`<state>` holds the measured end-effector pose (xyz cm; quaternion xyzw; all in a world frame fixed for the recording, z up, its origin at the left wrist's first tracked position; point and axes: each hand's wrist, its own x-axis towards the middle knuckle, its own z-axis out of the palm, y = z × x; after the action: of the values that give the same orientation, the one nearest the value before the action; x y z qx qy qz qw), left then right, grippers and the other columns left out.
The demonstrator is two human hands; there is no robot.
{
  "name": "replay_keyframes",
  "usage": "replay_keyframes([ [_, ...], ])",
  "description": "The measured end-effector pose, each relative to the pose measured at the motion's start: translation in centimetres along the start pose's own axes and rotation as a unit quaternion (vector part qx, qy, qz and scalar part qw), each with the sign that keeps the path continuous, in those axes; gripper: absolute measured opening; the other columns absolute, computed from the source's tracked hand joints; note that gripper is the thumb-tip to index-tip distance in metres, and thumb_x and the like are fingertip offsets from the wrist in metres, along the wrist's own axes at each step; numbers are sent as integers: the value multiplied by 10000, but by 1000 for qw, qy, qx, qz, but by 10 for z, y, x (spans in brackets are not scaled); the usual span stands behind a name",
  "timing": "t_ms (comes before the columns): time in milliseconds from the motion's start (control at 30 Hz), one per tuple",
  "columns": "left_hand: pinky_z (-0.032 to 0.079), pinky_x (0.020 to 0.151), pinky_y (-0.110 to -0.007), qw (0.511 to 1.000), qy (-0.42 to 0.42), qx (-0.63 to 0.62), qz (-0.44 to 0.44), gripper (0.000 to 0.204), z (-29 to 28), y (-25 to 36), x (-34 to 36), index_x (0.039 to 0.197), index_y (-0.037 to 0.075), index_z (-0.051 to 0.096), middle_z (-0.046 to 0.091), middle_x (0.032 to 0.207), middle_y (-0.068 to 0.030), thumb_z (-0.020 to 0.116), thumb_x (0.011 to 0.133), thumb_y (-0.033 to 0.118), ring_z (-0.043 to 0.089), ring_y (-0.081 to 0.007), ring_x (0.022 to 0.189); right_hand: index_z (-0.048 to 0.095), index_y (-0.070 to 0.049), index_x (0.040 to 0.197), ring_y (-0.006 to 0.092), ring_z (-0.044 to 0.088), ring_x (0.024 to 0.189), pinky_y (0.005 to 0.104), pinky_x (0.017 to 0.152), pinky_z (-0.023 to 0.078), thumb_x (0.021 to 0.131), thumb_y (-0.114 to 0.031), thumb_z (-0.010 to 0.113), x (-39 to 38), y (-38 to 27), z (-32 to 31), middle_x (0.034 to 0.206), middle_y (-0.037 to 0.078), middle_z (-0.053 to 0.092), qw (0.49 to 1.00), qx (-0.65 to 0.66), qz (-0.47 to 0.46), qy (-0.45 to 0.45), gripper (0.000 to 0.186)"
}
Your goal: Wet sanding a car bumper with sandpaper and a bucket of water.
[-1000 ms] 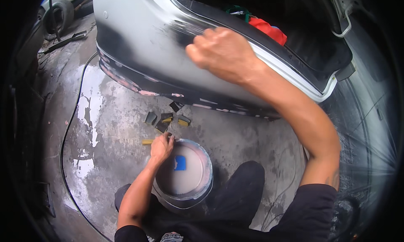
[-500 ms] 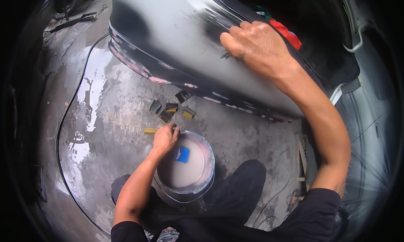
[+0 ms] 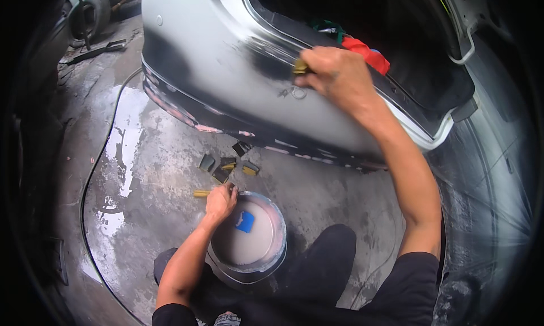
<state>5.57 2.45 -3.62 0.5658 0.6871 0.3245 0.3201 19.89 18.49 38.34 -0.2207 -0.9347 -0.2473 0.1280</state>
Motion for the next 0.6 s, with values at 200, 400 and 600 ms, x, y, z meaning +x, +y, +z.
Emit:
replay_keyframes([
  [200,580,883,-583,1000,1,-11,-10,350,-4,-7,-7,1077,27,759,770,993,-280,604,1065,341,739,-502,958,628,-58,927,352,723,822,483,707,538,849,-269,867,34,-21,22,838,113,702,998,1,-38,43,329],
  [400,586,885,-577,1000,-16,9,3,338,-3,-1,-3,1083,23,764,771,993,-286,626,1053,330,745,-499,964,619,-77,929,353,744,851,475,716,571,824,-255,889,11,-9,6,865,122,734,998,35,51,-19,341],
  [600,587,872,-581,1000,3,-8,9,334,-2,-8,-4,1069,16,757,772,995,-284,621,1054,321,745,-500,946,637,-73,887,348,743,832,489,711,569,823,-255,886,62,-29,25,831,109,723,999,15,-28,27,314],
])
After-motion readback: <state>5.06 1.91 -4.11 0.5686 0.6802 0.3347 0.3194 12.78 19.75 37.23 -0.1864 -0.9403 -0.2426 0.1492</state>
